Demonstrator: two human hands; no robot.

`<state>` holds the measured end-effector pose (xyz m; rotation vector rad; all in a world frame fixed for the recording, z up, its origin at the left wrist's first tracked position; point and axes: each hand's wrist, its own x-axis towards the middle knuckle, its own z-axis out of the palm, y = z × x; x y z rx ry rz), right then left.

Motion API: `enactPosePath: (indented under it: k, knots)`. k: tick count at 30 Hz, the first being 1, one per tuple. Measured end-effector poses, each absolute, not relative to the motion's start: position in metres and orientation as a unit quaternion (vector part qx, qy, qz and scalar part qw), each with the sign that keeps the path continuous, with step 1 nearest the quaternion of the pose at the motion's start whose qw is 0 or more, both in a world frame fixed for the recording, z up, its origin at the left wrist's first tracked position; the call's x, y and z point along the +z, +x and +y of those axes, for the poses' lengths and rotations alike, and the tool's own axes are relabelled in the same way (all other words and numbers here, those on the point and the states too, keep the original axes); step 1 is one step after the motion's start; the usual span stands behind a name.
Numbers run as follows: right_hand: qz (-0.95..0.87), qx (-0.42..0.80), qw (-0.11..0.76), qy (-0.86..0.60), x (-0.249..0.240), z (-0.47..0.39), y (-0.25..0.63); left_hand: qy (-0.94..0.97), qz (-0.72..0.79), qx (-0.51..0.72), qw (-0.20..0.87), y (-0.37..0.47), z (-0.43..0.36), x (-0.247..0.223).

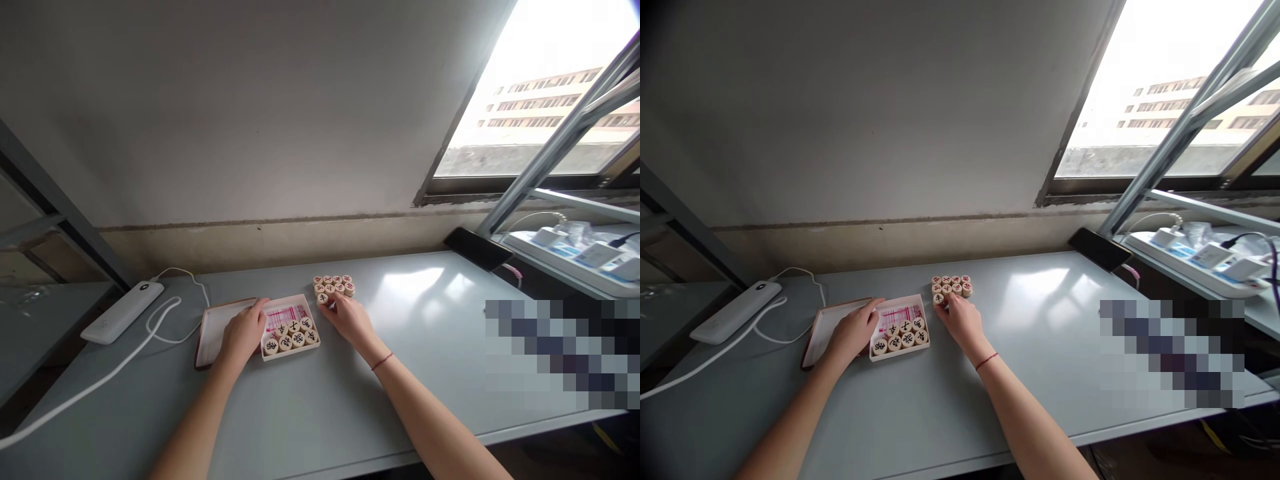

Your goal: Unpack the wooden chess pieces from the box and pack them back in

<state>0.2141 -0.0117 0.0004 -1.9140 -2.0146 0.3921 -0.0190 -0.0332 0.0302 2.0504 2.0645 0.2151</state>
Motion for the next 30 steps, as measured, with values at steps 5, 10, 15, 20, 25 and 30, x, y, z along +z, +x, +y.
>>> enactPosePath:
  k: [5, 10, 15, 20, 25, 30]
  knots:
    - [-0.703, 0.135, 0.181, -0.674, 0.000, -0.011, 0.215, 0.701, 0.699, 0.094, 0.104, -0.019, -0.033, 0.028]
    - [-0.737, 0.185, 0.248, -0.602, 0.008, -0.017, 0.211, 0.745, 0.653, 0.131, 0.019, -0.015, -0.037, 0.033]
    - [-0.778, 0.257, 0.255, -0.513, 0.014, -0.027, 0.197, 0.790, 0.604, 0.097, 0.052, -0.004, -0.047, 0.034]
    - [-0.781, 0.246, 0.223, -0.529, 0.016, -0.032, 0.192, 0.798, 0.593, 0.077, 0.076, 0.000, -0.052, 0.030]
    - [-0.781, 0.251, 0.233, -0.523, 0.013, -0.031, 0.193, 0.788, 0.600, 0.089, 0.109, 0.000, -0.051, 0.034]
    - [-0.779, 0.269, 0.269, -0.499, 0.017, -0.030, 0.198, 0.769, 0.611, 0.142, 0.127, 0.001, -0.049, 0.040]
